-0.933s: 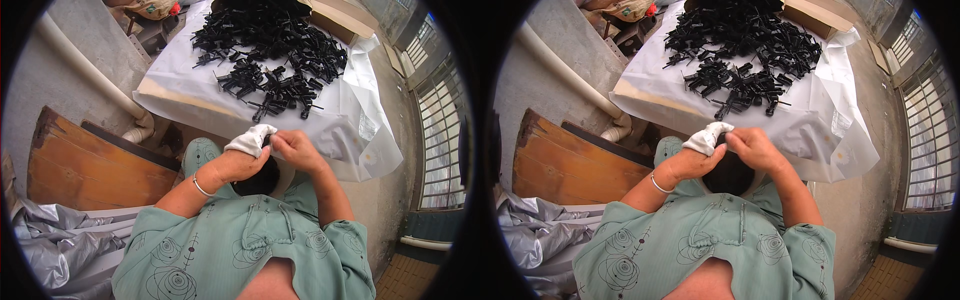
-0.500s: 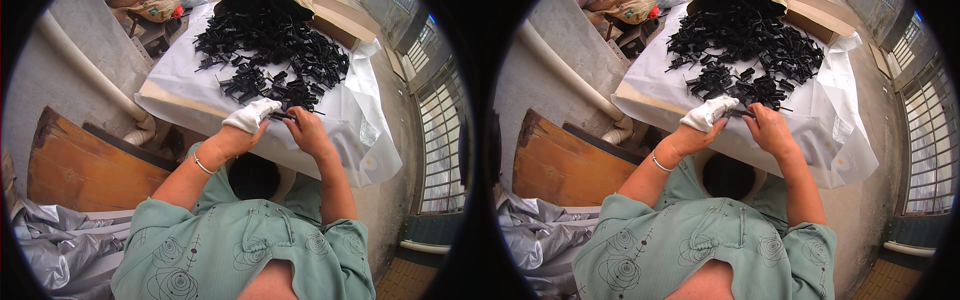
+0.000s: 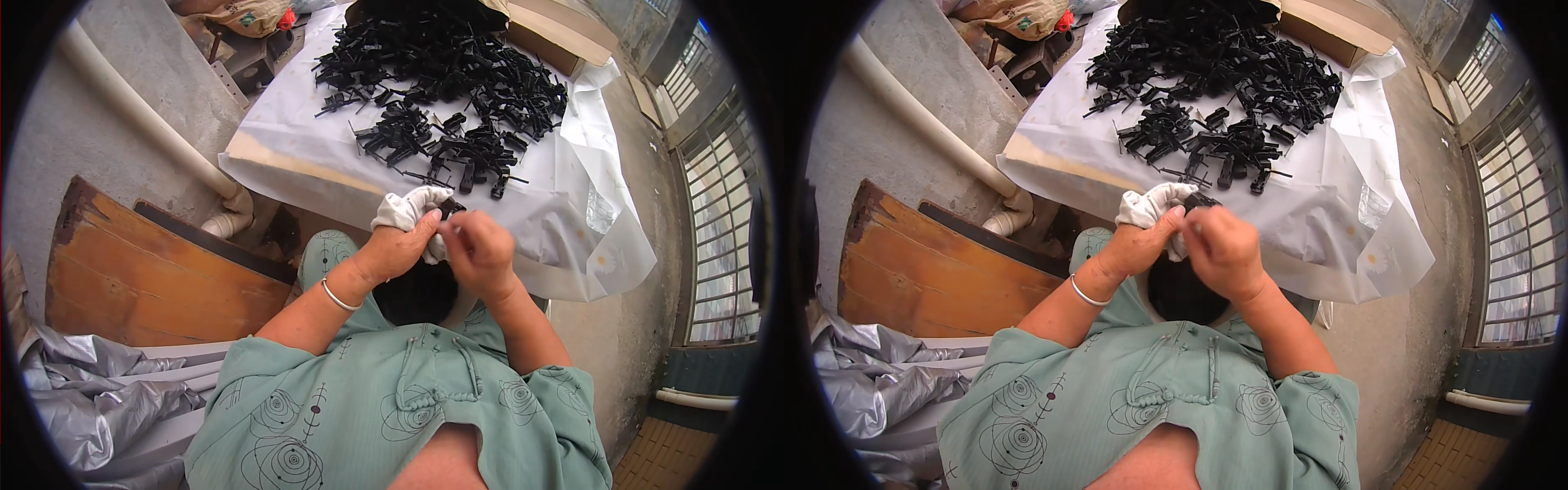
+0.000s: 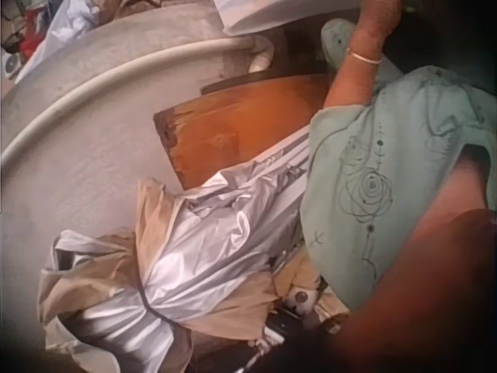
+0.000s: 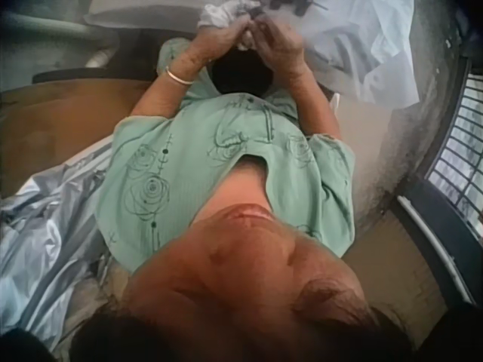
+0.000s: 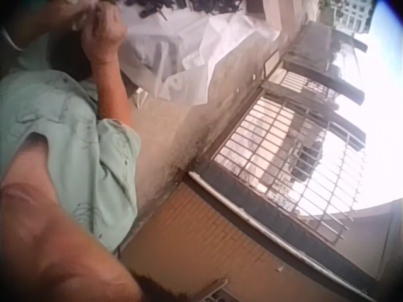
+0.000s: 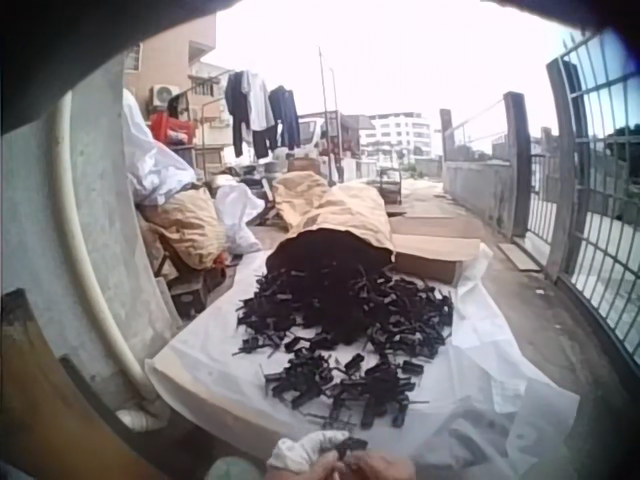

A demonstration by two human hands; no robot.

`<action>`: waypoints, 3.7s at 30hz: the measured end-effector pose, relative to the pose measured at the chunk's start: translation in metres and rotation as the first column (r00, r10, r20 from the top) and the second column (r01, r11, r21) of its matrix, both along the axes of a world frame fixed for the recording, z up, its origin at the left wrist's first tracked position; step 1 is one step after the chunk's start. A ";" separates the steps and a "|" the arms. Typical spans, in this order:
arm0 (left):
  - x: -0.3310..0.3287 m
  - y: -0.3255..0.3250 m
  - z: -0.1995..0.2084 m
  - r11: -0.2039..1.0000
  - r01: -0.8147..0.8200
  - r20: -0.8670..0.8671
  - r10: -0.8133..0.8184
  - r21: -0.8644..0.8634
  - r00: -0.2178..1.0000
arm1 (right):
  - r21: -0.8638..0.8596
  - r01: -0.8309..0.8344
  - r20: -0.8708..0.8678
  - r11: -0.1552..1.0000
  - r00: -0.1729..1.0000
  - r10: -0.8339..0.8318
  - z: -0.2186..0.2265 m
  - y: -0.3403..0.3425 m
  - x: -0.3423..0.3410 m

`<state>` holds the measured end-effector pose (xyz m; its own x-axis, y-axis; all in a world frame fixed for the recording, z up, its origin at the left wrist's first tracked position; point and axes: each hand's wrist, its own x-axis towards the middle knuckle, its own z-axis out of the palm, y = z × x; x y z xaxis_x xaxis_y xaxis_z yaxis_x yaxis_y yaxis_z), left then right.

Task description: Cleaning small black plastic components by wiping them with a white cloth at a workstation.

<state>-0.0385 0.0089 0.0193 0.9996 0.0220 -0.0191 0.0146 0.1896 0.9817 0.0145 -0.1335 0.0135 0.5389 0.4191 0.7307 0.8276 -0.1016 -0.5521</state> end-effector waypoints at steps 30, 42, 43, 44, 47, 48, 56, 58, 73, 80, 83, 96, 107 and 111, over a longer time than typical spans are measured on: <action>-0.018 0.005 -0.001 0.997 -0.075 0.082 0.077 -0.029 0.994 | -0.210 -0.204 -0.358 0.956 0.926 0.119 -0.010 -0.014 -0.002; -0.027 0.001 0.003 0.972 0.209 -0.020 -0.212 -0.109 0.977 | 0.088 -0.129 -0.630 0.988 0.761 0.156 0.008 -0.002 -0.014; -0.026 0.001 0.003 0.972 0.210 -0.021 -0.213 -0.109 0.977 | 0.088 -0.128 -0.630 0.988 0.761 0.155 0.006 -0.003 -0.013; -0.025 0.000 0.003 0.989 0.147 0.000 -0.147 0.010 0.989 | 0.030 -0.157 -0.562 0.987 0.814 0.147 0.002 -0.007 -0.010; -0.024 -0.004 0.004 0.969 0.025 0.071 -0.044 0.247 0.997 | -0.071 -0.238 -0.523 0.969 0.836 0.167 -0.008 -0.011 -0.009; -0.024 -0.005 0.004 0.932 -0.031 0.117 -0.012 0.360 0.993 | -0.109 -0.294 -0.556 0.950 0.810 0.187 -0.009 -0.012 -0.010; -0.026 -0.009 -0.016 0.718 -0.200 0.318 -0.031 0.666 0.948 | -0.126 -0.288 -0.619 0.949 0.771 0.152 -0.026 -0.001 -0.016; -0.027 -0.007 -0.019 0.664 -0.233 0.358 -0.055 0.710 0.932 | -0.081 -0.289 -0.632 0.954 0.755 0.175 -0.029 0.001 -0.016; -0.004 0.012 0.008 0.435 -0.381 0.490 -0.171 0.816 0.855 | -0.542 0.045 -0.079 0.839 0.991 -0.105 -0.021 -0.023 0.027; 0.001 0.013 0.010 0.707 0.009 0.261 -0.273 0.707 0.926 | -0.300 -0.197 -0.300 0.933 0.948 0.104 0.002 -0.027 0.012; -0.002 0.009 0.009 0.962 0.048 0.012 -0.054 0.269 0.998 | -0.210 -0.129 -0.341 0.969 0.939 0.051 0.011 -0.021 -0.003; -0.020 -0.003 -0.003 0.993 -0.054 0.101 0.043 0.110 0.994 | -0.040 -0.184 -0.522 0.982 0.842 0.137 0.002 -0.005 0.001; -0.019 -0.005 -0.015 0.558 -0.405 0.470 0.030 0.724 0.882 | 0.021 -0.167 -0.665 0.986 0.734 0.139 -0.032 0.008 -0.009; -0.012 0.002 -0.020 0.900 -0.212 0.290 0.101 0.381 0.952 | 0.068 -0.231 -0.584 0.971 0.780 0.226 -0.018 -0.001 -0.003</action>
<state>-0.0502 0.0113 -0.0003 0.9508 0.1290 0.2816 -0.2447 -0.2446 0.9382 0.0114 -0.1350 -0.0050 0.7486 0.5887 0.3050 0.3474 0.0436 -0.9367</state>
